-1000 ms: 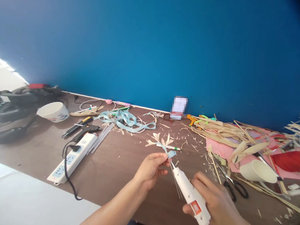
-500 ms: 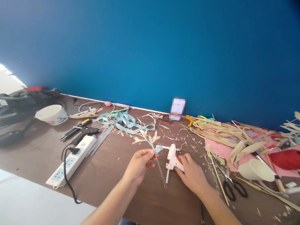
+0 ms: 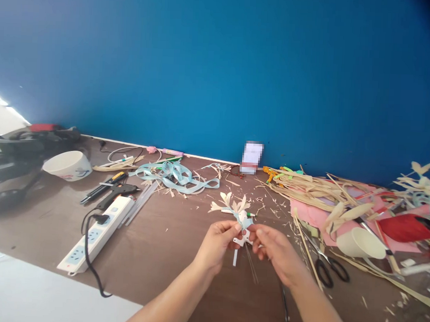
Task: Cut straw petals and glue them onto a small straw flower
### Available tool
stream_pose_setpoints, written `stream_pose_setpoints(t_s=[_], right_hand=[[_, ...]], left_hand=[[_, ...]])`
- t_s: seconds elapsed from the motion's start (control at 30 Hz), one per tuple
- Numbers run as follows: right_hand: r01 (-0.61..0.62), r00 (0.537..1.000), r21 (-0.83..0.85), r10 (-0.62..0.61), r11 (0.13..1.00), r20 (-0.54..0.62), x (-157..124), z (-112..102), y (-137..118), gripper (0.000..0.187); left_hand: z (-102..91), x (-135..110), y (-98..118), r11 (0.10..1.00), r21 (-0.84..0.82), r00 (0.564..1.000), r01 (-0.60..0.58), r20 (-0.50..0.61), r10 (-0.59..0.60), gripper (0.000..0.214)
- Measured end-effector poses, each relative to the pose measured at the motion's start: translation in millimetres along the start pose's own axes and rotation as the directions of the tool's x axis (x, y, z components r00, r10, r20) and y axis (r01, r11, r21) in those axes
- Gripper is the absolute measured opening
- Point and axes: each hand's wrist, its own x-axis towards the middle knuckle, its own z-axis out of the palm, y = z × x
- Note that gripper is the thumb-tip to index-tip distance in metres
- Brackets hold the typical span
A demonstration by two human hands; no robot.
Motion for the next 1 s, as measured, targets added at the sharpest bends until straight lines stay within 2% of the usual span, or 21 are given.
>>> stream_pose_setpoints(t_s=[0.07,0.13,0.2,0.3,0.43,0.6,0.87,1.0], right_hand=[[0.002,0.999,0.160,0.005,0.987,-0.042,-0.7,12.8,-2.9,0.027],[0.061,0.987,0.214,-0.027,0.975,-0.160,-0.1,22.5,-2.2,0.022],[0.116,0.966,0.202,-0.063,0.973,-0.249,0.5,27.8,-0.3,0.019],[0.173,0.945,0.115,-0.132,0.978,-0.299,-0.8,30.1,1.1,0.016],[0.275,0.915,-0.053,-0.278,0.960,-0.293,-7.3,31.8,-1.1,0.014],[0.355,0.854,-0.301,-0.437,0.885,-0.281,-16.2,34.8,-2.8,0.011],[0.400,0.789,-0.522,-0.573,0.753,-0.222,-21.6,32.8,2.4,0.014],[0.401,0.783,-0.631,-0.606,0.664,-0.140,-22.8,28.0,3.4,0.018]], left_hand=[[5.8,-1.5,-0.9,1.000,0.005,1.000,-0.025,-0.007,0.025,0.025],[10.5,-2.8,-2.3,0.998,0.021,0.998,-0.052,-0.018,0.053,0.025],[13.4,-4.0,-4.3,0.997,0.033,0.997,-0.067,-0.031,0.068,0.025],[15.2,-5.0,-7.1,0.997,0.027,0.995,-0.068,-0.069,0.069,0.024],[16.5,-4.5,-9.3,0.997,0.004,0.990,-0.074,-0.117,0.074,0.025],[18.2,-4.9,-9.8,0.998,-0.019,0.993,-0.060,-0.103,0.058,0.028],[13.1,-5.3,-9.2,0.990,-0.103,0.995,0.094,-0.023,-0.097,0.023],[8.7,-3.3,-9.5,0.978,-0.142,0.988,0.154,-0.010,-0.157,0.017]])
